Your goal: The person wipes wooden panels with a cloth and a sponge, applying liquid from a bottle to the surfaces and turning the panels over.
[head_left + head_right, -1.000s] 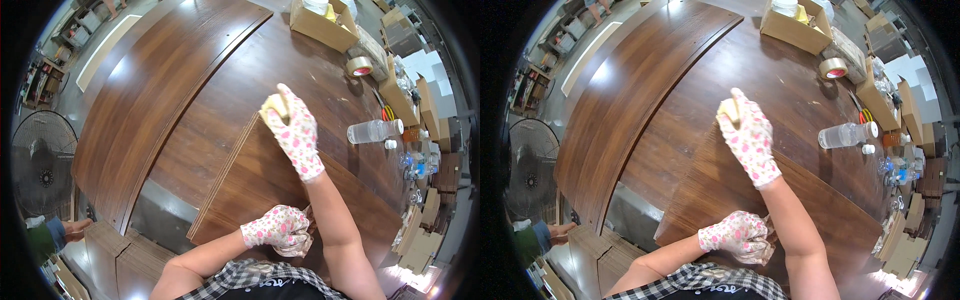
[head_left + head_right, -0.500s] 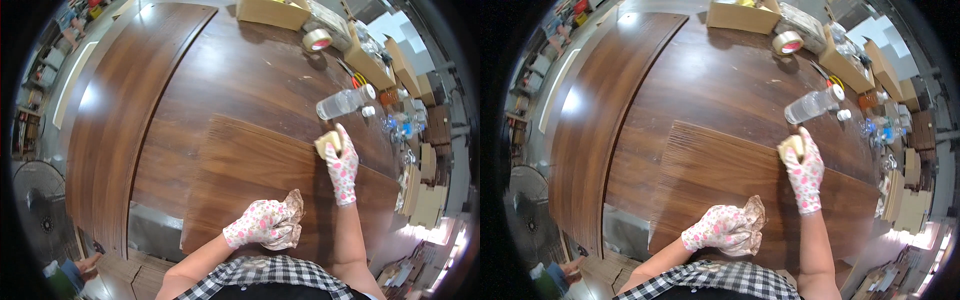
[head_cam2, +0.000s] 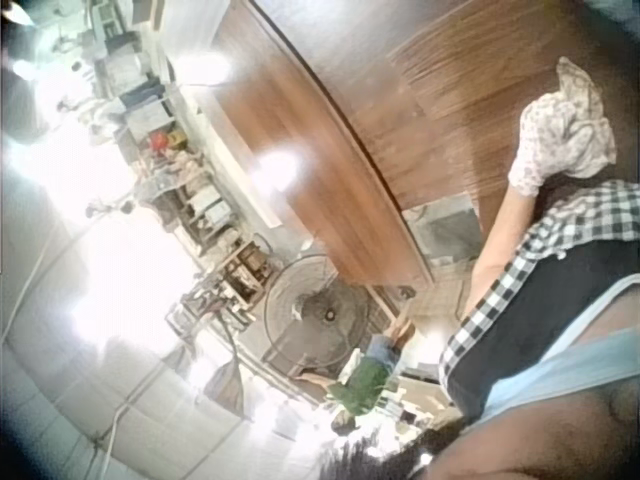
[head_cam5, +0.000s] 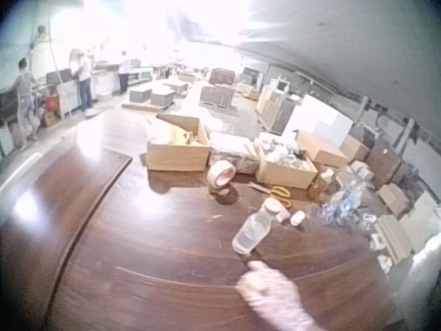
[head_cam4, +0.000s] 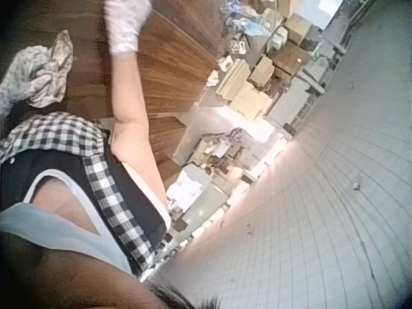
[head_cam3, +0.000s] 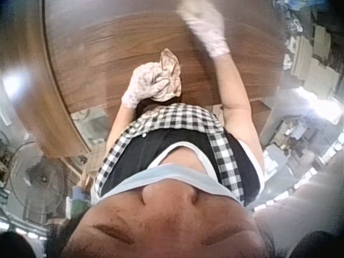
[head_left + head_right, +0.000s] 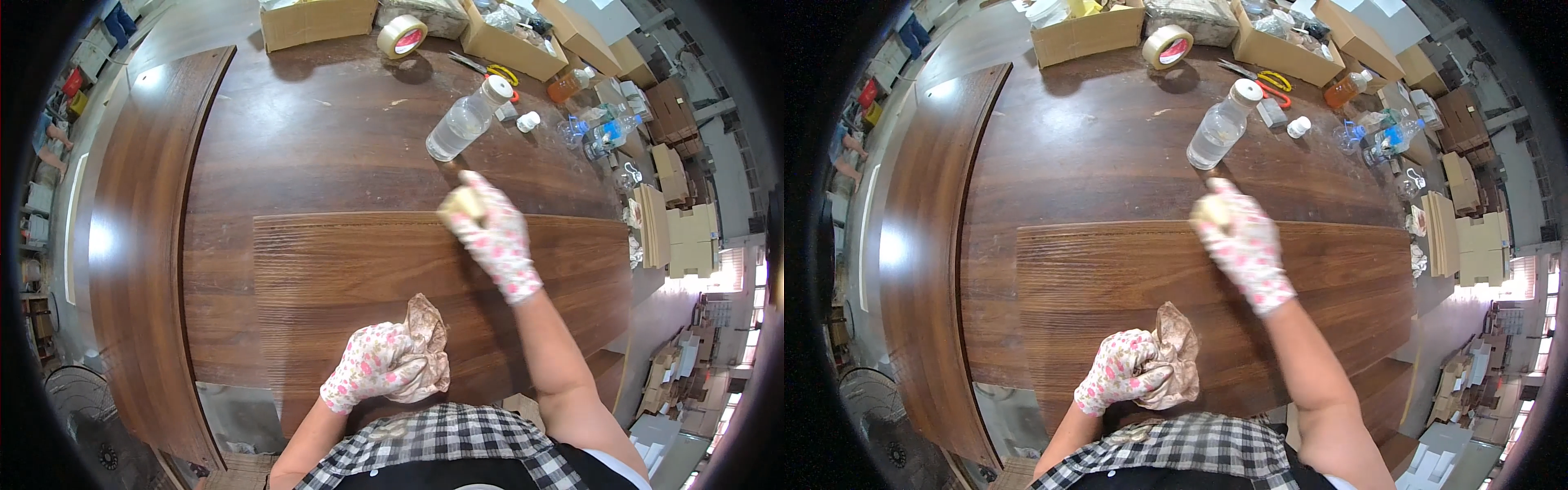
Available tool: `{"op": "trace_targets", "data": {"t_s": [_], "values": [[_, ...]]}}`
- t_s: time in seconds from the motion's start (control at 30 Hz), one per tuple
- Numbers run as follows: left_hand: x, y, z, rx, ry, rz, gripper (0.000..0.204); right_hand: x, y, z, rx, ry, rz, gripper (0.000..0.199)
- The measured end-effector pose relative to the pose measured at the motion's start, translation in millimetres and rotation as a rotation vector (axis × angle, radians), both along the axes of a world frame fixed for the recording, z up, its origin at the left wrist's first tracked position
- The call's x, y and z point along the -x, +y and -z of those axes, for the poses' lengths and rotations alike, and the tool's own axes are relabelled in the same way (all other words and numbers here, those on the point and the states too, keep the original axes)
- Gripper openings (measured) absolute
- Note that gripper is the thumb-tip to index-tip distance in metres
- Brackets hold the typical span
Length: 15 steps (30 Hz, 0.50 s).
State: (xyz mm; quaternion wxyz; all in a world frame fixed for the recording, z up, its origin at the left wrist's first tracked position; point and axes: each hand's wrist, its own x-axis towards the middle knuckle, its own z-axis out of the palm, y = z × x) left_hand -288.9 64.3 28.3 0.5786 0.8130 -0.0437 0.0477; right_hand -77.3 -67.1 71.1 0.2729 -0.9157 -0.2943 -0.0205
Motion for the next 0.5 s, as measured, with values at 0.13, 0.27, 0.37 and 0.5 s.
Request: {"op": "trace_targets", "data": {"t_s": [0.13, 0.27, 0.37, 0.5], "values": [[-6, -4, -5, 0.003, 0.015, 0.002, 0.026, -31, -68, -2, 0.024, -0.054, 0.253, 0.051], [-5, 2, 1, -0.13, 0.078, 0.028, 0.025, -3, 12, 7, -0.132, -0.114, -0.065, 0.049], [-7, -1, 0, -0.08, 0.086, -0.007, 0.024, 1, 19, 22, -0.038, -0.025, -0.104, 0.051], [-6, -3, 1, -0.085, 0.143, -0.038, 0.026, -41, -80, 13, -0.017, -0.042, 0.09, 0.049]]}}
